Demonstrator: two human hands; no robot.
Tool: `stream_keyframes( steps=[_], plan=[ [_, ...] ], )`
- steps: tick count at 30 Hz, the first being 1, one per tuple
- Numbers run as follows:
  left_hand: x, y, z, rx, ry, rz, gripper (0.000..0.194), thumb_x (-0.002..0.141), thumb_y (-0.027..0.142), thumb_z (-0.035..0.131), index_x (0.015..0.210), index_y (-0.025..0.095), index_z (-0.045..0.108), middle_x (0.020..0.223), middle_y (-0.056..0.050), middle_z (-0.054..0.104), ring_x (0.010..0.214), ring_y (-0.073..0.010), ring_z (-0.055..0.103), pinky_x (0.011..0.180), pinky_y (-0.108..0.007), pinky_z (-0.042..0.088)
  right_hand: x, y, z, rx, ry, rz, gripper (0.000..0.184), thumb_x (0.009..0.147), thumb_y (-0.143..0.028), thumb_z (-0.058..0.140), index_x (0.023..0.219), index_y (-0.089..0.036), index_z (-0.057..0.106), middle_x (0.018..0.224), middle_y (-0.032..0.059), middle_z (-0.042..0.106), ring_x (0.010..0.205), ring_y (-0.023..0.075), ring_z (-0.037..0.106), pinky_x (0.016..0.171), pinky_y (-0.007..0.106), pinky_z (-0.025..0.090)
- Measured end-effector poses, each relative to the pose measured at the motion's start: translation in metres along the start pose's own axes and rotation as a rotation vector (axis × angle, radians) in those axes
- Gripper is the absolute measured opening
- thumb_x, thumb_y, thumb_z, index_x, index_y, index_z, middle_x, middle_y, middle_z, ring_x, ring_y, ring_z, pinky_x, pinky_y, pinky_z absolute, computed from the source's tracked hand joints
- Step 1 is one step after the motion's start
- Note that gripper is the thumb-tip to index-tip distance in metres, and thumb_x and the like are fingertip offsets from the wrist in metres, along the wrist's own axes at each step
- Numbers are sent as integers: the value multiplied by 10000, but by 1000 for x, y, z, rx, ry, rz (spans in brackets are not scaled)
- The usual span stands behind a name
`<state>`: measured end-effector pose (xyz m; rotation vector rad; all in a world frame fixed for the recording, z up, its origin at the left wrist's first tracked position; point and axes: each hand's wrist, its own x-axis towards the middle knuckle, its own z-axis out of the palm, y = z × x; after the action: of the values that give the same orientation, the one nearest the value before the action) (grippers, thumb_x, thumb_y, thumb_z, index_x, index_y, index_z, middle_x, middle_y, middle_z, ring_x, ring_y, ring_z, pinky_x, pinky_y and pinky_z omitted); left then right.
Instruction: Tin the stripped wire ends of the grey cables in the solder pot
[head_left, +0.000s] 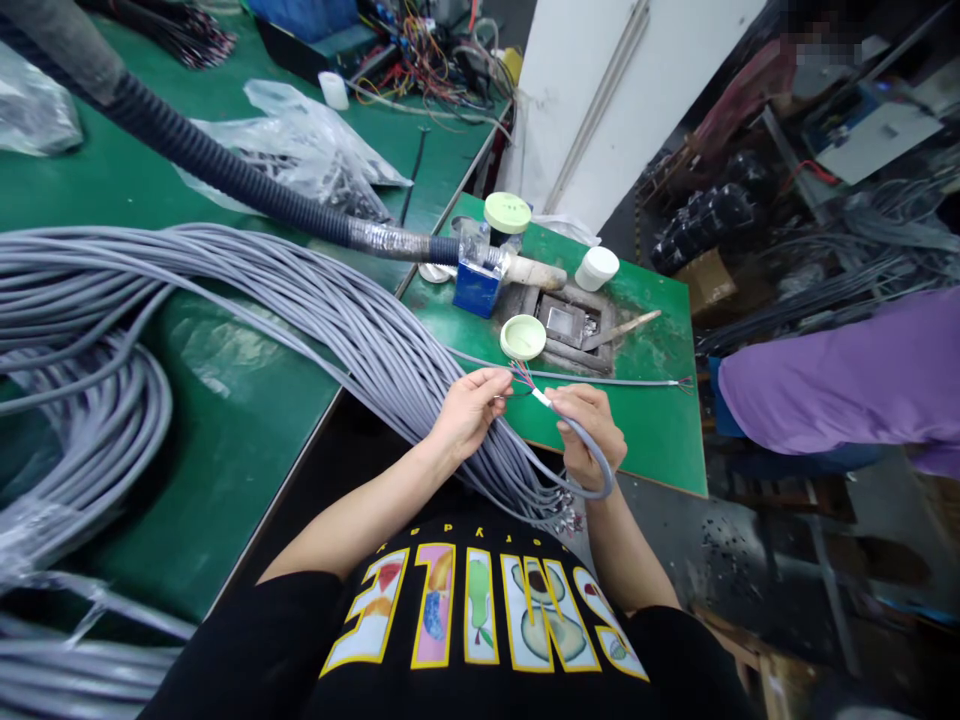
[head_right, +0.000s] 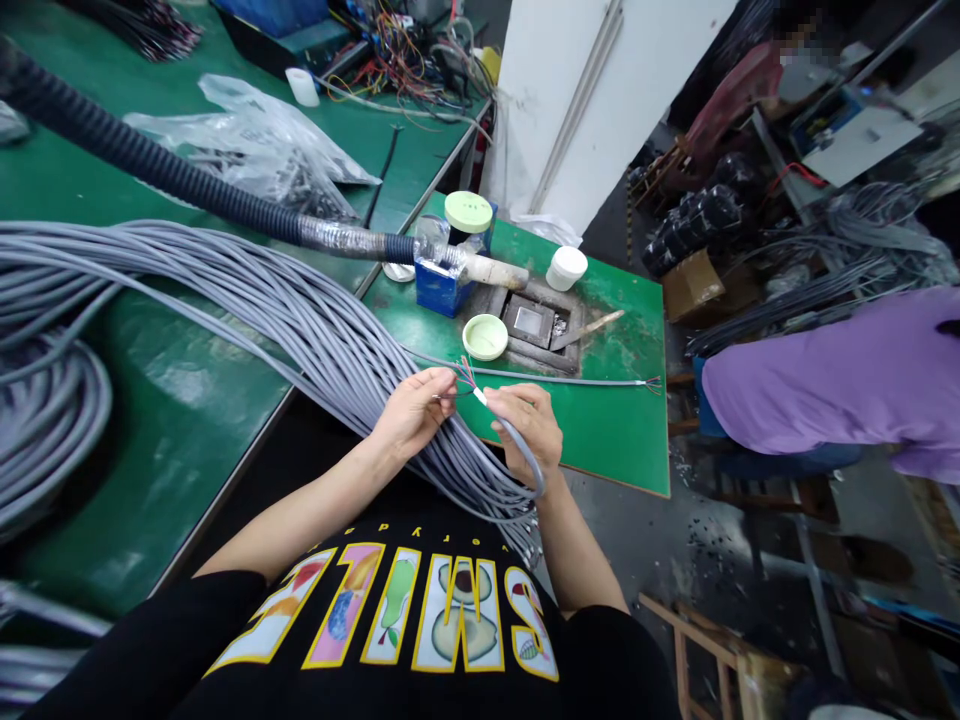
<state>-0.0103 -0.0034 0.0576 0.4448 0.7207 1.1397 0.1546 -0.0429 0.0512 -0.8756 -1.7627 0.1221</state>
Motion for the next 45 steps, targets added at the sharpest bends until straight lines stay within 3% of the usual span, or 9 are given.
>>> stream_keyframes(
  steps=[5, 8, 11, 16, 19, 22, 32, 45],
  plan=[
    [1, -5, 0, -2, 2, -19, 325, 499, 311, 855, 655, 122, 641, 536, 32, 591, 427, -22, 452, 441, -137, 355, 7, 0, -2, -15, 27, -21, 303, 854, -186, 567, 1122, -306, 643, 1035, 38, 714, 960, 237, 631, 821, 454, 525],
    [2, -2, -2, 67, -36, 51, 307, 570, 359, 818, 703, 124, 670, 585, 5, 630, 450, -37, 469, 460, -156, 364, 19, 2, -5, -67, 20, 40, 248, 869, -197, 545, 1076, -276, 658, 1014, 48, 709, 956, 229, 628, 836, 428, 514],
    [3, 7, -10, 249, -26, 285, 285, 675, 391, 753, 793, 136, 705, 659, -23, 665, 519, -71, 513, 525, -190, 397, 40, 11, -6, -151, 9, 115, 185, 879, -221, 545, 1007, -243, 677, 969, 54, 702, 935, 211, 621, 850, 393, 490],
    [14, 18, -41, 728, 148, 794, 110, 739, 285, 710, 790, 188, 722, 714, -17, 658, 691, -134, 569, 714, -250, 430, 75, 47, 5, -225, -45, 231, 168, 875, -299, 559, 899, -217, 703, 910, 44, 703, 858, 193, 633, 828, 360, 487],
    [24, 14, -59, 1030, 92, 1028, 70, 789, 247, 655, 787, 198, 706, 698, -9, 657, 671, -142, 558, 708, -285, 417, 88, 68, 16, -220, -130, 318, 212, 868, -338, 543, 838, -206, 706, 864, 34, 706, 849, 201, 638, 812, 342, 485],
    [30, 9, -68, 1225, 13, 1168, 65, 816, 226, 632, 824, 188, 684, 682, -7, 656, 653, -144, 559, 683, -302, 401, 97, 79, 24, -208, -219, 390, 250, 859, -336, 529, 743, -186, 692, 749, 30, 684, 764, 190, 630, 726, 306, 476],
    [29, 9, -69, 1280, -9, 1231, 43, 832, 203, 621, 850, 184, 655, 674, -1, 647, 633, -134, 551, 653, -300, 391, 101, 88, 36, -237, -276, 395, 280, 821, -300, 540, 607, -160, 654, 590, 7, 610, 600, 143, 548, 587, 263, 373],
    [28, 9, -69, 1298, 6, 1228, 51, 834, 216, 618, 843, 184, 657, 662, -3, 644, 624, -134, 555, 650, -301, 399, 101, 94, 45, -310, -350, 362, 318, 842, -345, 517, 594, -167, 608, 623, 18, 599, 614, 146, 533, 596, 264, 361]
  ],
)
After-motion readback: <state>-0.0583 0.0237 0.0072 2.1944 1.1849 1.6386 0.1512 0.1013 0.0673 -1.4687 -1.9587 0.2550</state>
